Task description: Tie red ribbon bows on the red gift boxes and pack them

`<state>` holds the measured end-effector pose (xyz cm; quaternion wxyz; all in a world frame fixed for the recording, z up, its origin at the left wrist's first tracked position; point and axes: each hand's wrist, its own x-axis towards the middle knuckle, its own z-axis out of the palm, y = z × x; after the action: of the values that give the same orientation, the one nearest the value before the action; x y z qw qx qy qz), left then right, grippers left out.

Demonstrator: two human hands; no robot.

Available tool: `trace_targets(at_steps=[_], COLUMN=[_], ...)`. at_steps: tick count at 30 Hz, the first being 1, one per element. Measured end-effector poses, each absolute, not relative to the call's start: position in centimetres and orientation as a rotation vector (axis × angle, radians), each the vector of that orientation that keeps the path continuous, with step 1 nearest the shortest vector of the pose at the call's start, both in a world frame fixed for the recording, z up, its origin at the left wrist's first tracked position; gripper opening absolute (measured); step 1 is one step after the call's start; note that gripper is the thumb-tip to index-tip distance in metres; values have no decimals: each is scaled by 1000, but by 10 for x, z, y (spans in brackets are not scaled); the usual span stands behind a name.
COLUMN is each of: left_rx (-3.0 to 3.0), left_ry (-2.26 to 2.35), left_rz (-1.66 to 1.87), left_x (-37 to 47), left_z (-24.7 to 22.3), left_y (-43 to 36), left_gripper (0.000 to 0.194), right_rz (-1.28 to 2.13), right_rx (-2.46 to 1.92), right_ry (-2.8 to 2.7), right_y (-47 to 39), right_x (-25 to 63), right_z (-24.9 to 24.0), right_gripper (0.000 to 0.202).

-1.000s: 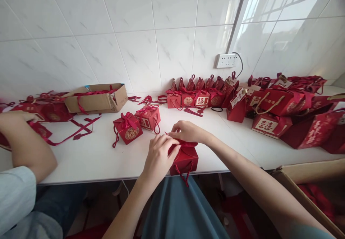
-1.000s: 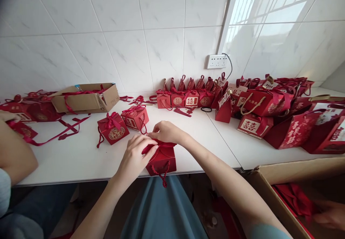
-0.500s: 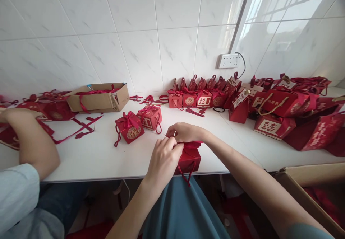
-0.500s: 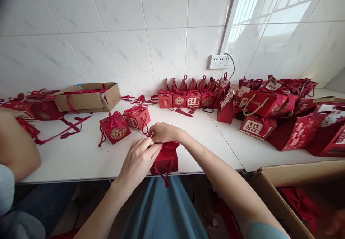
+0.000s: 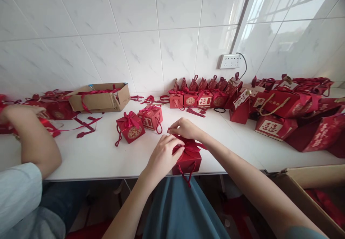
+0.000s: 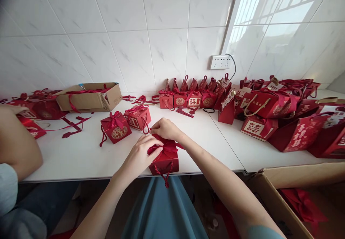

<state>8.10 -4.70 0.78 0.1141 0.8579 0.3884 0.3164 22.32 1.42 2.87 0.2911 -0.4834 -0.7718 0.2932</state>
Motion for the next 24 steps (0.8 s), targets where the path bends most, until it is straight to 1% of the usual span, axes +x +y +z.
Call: trace_targets(at_steps=[5,8,10,11,13,15,16,18,21,24], left_rx=[2460,2442,2437,2434,2430,2426,2422,2414,2409,2399], left_ry=[1133,1142,1139,1138,1132,1124,1123,1124,1131,1140], left_rz=[900,885,874,870,865,867,873,882,879,846], left_x=[81,80,81,81,82,82,83,83,83,82], left_z=[6,7,9,10,11,12,12,12,12,12], left_y=[-47,-48,-49,-49,-49,-48,-48,-48,-48,-48], left_gripper=[12,15,15,15,15,14,14,14,13,16], right_rz=[767,705,678,740,1027,1363,1480,1555,1382,1215], right_rx=[-1328,-1393,-1531,-1616,-1697,-1572,-1485,-1388,-1420,-1385], right_ry=[-1989,-1906,-1856,-1863,-1914,-1948,-1941,-1908,-1871,-1841], right_y=[19,13,2,-4,-19,-32,-36,-39,-33,-20], right_x=[223,244,266,278,298,310,314,317,315,309], right_z=[30,35,35,33,27,20,17,15,19,28], right_gripper=[25,31,38,44,59,65,63,54,40,33])
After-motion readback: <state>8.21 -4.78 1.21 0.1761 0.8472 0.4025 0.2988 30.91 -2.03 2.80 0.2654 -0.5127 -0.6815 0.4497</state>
